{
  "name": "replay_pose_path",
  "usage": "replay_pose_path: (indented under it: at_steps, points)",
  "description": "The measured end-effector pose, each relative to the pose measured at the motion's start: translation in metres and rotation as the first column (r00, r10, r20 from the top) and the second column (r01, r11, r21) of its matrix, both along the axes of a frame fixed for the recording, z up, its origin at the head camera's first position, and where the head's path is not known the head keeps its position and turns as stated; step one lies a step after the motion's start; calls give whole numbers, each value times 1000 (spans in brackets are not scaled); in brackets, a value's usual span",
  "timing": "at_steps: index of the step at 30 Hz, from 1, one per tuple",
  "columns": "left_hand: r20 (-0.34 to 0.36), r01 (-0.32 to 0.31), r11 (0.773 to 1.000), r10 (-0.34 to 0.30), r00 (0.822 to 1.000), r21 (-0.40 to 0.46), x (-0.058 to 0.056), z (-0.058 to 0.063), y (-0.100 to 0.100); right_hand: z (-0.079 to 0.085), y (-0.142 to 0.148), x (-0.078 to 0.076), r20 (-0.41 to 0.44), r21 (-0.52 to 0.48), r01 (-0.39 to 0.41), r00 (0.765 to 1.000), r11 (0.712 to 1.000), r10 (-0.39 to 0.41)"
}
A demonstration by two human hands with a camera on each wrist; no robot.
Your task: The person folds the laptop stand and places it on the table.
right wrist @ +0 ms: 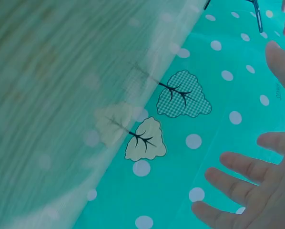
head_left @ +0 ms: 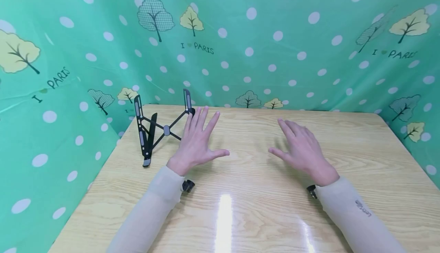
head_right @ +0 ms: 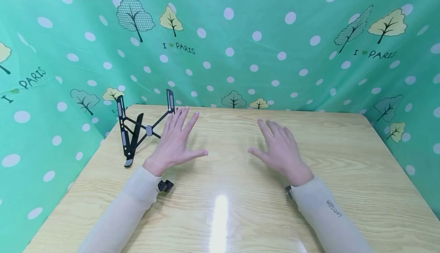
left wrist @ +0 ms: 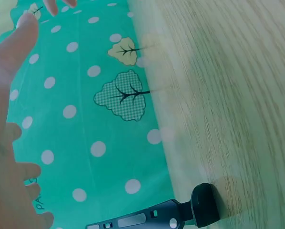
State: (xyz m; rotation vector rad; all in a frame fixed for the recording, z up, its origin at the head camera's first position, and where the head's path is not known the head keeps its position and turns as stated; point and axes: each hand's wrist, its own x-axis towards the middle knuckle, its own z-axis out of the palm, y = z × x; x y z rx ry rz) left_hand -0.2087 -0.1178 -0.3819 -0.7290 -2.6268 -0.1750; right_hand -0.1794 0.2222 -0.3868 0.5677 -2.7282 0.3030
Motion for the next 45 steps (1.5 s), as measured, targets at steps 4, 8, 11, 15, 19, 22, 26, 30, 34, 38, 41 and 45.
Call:
replay_pose_path:
  at_steps: [4,8,11,15,19,22,26,30,34,38,41,45]
  points:
    - [-2,31,999,-31,1000,38,1,1,-1,0,-5,1,-21,-42,-29,999,999,28]
    - [14,43,997,-44,999,59,3,0,-4,0,-11,0,-4,-72,-36,999,997,36]
    - [27,44,996,-46,999,78,5,-1,-8,0,-16,0,7,-85,-42,999,995,43]
    - [23,50,992,-53,998,118,7,-2,-14,1,-20,0,4,-93,-45,999,995,45]
    - [26,46,989,-50,998,139,8,-3,-18,2,-26,-3,-8,-94,-66,998,993,65]
    - [29,40,989,-45,999,145,9,-3,-21,2,-32,-7,-15,-89,-86,996,992,85]
    - [26,39,986,-44,999,161,11,-3,-27,3,-42,-9,-10,-88,-100,995,991,99]
    - [35,24,985,-30,999,172,13,-2,-37,4,-52,-11,13,-90,-107,994,990,109]
    - [38,5,987,-11,999,163,15,-1,-48,4,-60,-14,21,-83,-117,993,990,119]
    - [35,-5,989,-1,999,149,15,1,-59,5,-68,-18,12,-79,-138,990,987,140]
    - [31,-18,988,14,999,150,16,3,-67,5,-76,-22,8,-78,-164,986,983,165]
    - [17,-32,987,30,999,158,17,3,-77,5,-85,-25,7,-75,-179,984,981,180]
